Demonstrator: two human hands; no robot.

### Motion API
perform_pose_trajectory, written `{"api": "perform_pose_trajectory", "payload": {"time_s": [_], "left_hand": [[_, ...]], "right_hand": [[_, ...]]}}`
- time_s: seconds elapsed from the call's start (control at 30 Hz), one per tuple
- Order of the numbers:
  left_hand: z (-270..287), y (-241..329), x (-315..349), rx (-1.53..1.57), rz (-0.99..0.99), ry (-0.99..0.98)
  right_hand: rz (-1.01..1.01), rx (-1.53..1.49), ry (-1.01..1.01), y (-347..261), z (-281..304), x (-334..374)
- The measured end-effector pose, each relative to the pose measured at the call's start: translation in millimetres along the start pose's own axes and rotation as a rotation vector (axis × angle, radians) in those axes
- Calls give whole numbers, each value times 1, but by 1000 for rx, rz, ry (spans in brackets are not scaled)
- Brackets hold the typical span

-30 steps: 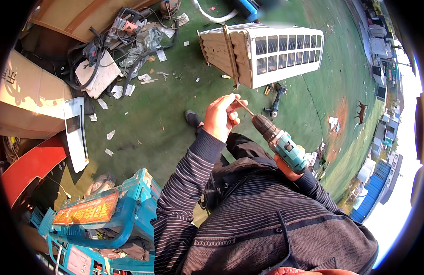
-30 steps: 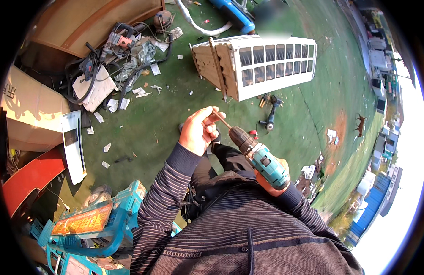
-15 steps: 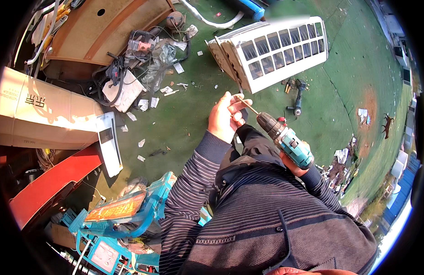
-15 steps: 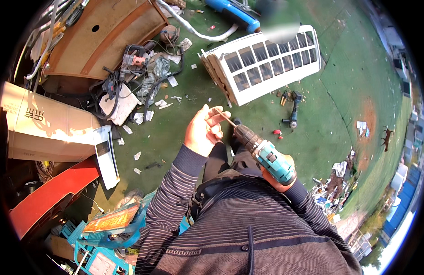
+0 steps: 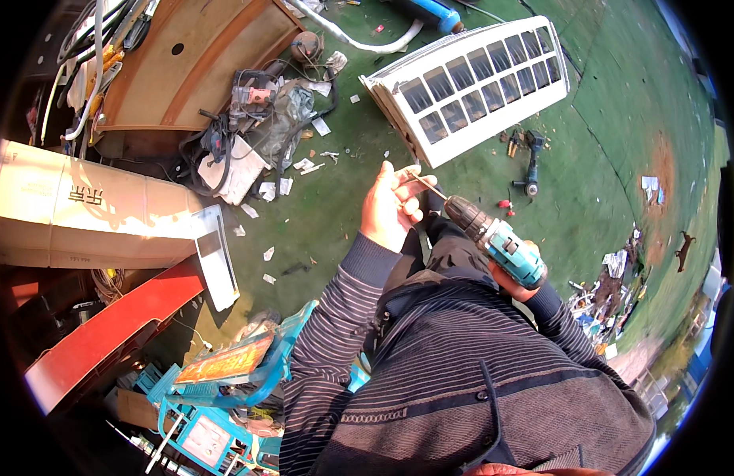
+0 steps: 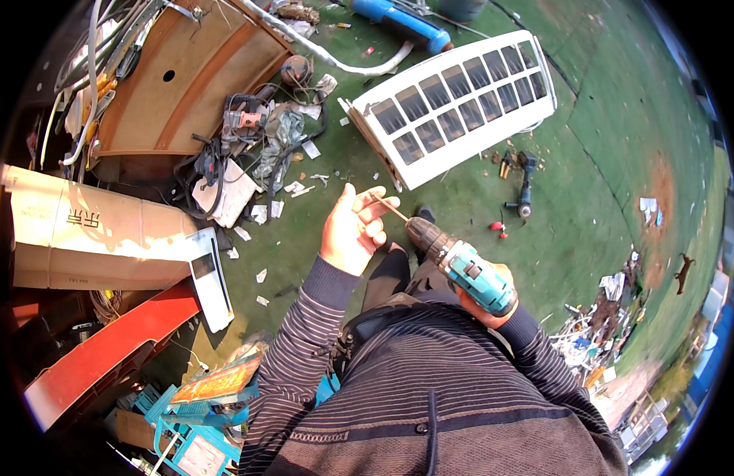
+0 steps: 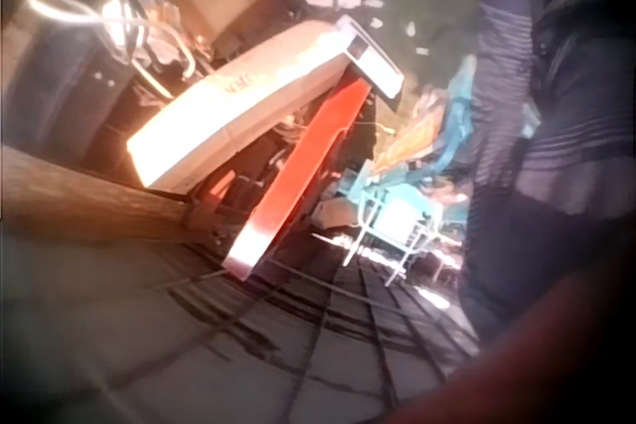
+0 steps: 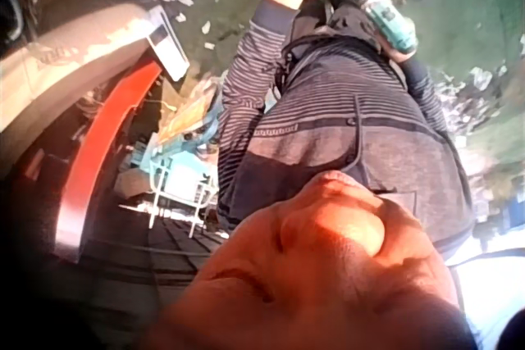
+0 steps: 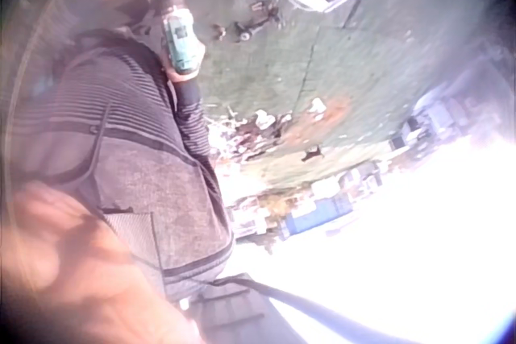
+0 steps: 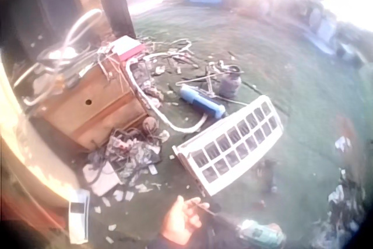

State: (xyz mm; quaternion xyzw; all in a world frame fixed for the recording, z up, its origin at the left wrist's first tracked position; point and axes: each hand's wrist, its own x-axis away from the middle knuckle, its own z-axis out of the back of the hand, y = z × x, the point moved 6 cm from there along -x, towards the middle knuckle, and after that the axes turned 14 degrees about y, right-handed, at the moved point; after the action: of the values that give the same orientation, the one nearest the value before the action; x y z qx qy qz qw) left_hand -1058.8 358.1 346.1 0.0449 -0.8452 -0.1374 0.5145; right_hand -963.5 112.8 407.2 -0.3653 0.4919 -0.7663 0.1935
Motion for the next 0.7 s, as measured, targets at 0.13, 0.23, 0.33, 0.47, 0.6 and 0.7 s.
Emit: {"api": "perform_pose_trajectory", "payload": {"time_s": [0.13, 0.23, 0.33, 0.47, 0.6, 0.7], "left_hand": [[-7, -2, 0, -58, -53, 17], [-7, -3, 0, -89, -86, 21], [-7, -4, -1, -82, -79, 25], [-6, -8, -3, -53, -43, 30], [-1, -11, -7, -44, -10, 36], [1, -14, -9, -50, -4, 62]], "right_hand": [[57, -70, 67, 9, 7, 1], [164, -25, 73, -12, 7, -2], [130, -45, 52, -5, 9, 0], [120, -81, 60, 5, 8, -2], [127, -82, 37, -1, 7, -6], [-81, -190, 17, 17, 5, -3]]}}
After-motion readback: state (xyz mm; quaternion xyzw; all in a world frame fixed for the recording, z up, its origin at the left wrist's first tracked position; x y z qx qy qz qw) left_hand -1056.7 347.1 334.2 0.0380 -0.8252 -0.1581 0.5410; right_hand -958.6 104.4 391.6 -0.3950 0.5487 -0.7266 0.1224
